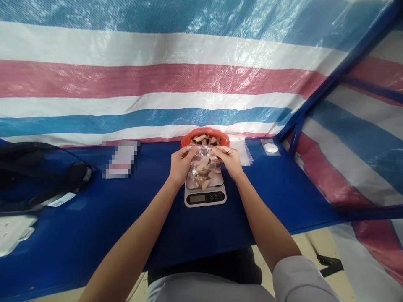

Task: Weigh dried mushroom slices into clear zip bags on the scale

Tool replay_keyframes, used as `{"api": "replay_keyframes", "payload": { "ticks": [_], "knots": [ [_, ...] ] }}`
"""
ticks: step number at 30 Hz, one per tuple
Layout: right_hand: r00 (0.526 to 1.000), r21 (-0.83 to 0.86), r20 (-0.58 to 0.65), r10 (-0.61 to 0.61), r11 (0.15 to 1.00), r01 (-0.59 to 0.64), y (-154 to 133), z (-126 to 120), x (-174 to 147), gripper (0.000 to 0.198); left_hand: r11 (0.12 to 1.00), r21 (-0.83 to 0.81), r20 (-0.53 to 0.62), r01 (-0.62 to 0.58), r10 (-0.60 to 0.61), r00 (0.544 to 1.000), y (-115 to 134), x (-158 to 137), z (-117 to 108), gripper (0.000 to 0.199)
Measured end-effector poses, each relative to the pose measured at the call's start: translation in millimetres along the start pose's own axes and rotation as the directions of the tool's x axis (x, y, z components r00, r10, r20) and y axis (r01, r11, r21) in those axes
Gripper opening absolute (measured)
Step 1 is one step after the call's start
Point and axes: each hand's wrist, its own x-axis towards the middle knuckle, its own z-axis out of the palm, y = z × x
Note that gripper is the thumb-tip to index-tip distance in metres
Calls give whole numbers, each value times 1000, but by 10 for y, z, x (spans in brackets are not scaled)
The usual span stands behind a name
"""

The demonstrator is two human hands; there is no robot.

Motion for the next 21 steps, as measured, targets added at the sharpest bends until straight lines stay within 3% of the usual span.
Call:
{"api": "replay_keyframes", "payload": {
  "ticks": [21],
  "knots": [
    [999,-79,31,11,997,-9,49,-62,-33,46,1000,-17,-34,23,-24,999,-148,4,-337,36]
  ]
}}
